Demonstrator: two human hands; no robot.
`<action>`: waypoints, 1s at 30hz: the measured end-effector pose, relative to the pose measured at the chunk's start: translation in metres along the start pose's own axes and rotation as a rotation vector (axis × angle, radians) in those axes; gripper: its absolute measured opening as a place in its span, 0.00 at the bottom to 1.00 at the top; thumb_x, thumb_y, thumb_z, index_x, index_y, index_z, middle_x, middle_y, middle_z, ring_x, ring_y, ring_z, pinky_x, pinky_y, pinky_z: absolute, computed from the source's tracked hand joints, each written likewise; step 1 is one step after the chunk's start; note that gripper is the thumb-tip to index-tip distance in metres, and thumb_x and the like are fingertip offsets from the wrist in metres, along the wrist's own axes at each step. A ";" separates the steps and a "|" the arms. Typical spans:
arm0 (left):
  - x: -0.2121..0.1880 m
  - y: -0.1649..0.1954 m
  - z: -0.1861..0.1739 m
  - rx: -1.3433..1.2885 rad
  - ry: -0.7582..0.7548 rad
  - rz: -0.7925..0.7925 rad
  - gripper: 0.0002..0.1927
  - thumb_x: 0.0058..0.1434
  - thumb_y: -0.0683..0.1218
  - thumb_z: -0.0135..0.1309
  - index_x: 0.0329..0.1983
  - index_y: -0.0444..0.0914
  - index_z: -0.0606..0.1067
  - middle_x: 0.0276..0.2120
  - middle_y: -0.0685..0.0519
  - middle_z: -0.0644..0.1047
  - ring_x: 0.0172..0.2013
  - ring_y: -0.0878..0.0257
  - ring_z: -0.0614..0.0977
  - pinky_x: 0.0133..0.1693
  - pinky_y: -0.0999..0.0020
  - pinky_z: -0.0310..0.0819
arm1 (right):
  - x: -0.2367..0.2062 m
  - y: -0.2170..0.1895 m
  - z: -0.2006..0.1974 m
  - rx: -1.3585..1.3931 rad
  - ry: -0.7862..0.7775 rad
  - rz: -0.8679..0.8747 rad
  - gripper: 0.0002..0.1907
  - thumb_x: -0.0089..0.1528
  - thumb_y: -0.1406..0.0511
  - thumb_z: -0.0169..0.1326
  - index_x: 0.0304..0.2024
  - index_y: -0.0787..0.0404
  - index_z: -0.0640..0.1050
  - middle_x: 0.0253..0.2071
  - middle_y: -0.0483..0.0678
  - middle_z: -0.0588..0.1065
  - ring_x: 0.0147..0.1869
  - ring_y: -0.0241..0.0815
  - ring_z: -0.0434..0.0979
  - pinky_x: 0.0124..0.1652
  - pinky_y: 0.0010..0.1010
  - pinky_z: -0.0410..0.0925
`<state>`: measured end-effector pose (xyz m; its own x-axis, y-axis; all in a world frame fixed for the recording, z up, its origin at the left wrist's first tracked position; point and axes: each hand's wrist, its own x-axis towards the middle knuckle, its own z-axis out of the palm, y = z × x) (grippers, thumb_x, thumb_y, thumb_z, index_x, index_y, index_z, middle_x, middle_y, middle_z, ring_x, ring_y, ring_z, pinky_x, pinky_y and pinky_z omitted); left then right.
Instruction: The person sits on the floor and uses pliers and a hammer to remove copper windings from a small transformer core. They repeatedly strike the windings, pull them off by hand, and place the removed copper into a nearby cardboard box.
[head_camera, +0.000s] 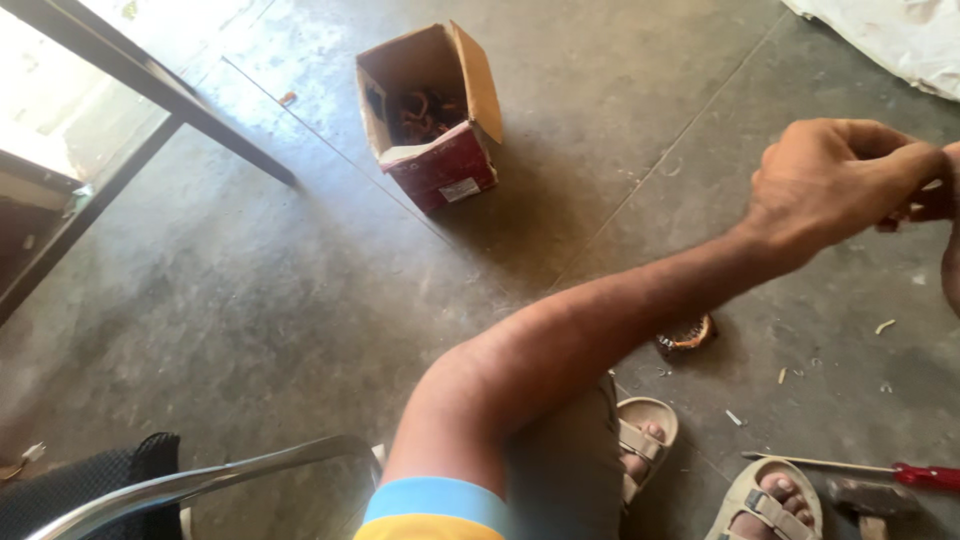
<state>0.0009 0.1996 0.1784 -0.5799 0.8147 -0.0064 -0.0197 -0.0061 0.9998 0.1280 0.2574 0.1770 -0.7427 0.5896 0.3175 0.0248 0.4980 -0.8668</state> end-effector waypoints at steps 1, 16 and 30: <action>0.003 -0.002 -0.001 -0.014 0.025 -0.023 0.15 0.65 0.45 0.59 0.39 0.25 0.84 0.29 0.38 0.87 0.28 0.58 0.88 0.34 0.68 0.84 | 0.000 0.003 0.001 0.003 -0.010 0.000 0.15 0.77 0.61 0.51 0.59 0.67 0.71 0.48 0.51 0.75 0.49 0.40 0.79 0.53 0.31 0.76; 0.014 -0.023 -0.034 0.231 0.255 -0.026 0.13 0.66 0.46 0.54 0.49 0.35 0.80 0.40 0.48 0.85 0.40 0.60 0.87 0.46 0.62 0.81 | -0.006 -0.049 0.008 0.200 -0.053 -0.110 0.18 0.75 0.67 0.47 0.67 0.64 0.68 0.52 0.49 0.73 0.51 0.38 0.77 0.56 0.29 0.75; -0.029 0.043 -0.064 0.094 -0.248 0.500 0.16 0.69 0.44 0.59 0.59 0.38 0.75 0.49 0.52 0.83 0.49 0.64 0.86 0.43 0.69 0.85 | -0.011 -0.066 -0.015 0.590 0.067 -0.079 0.11 0.80 0.62 0.52 0.55 0.66 0.73 0.48 0.47 0.77 0.48 0.37 0.77 0.51 0.30 0.72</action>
<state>-0.0354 0.1383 0.2201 -0.2914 0.8375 0.4622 0.2875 -0.3842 0.8774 0.1442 0.2270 0.2367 -0.6826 0.6138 0.3966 -0.4189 0.1160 -0.9006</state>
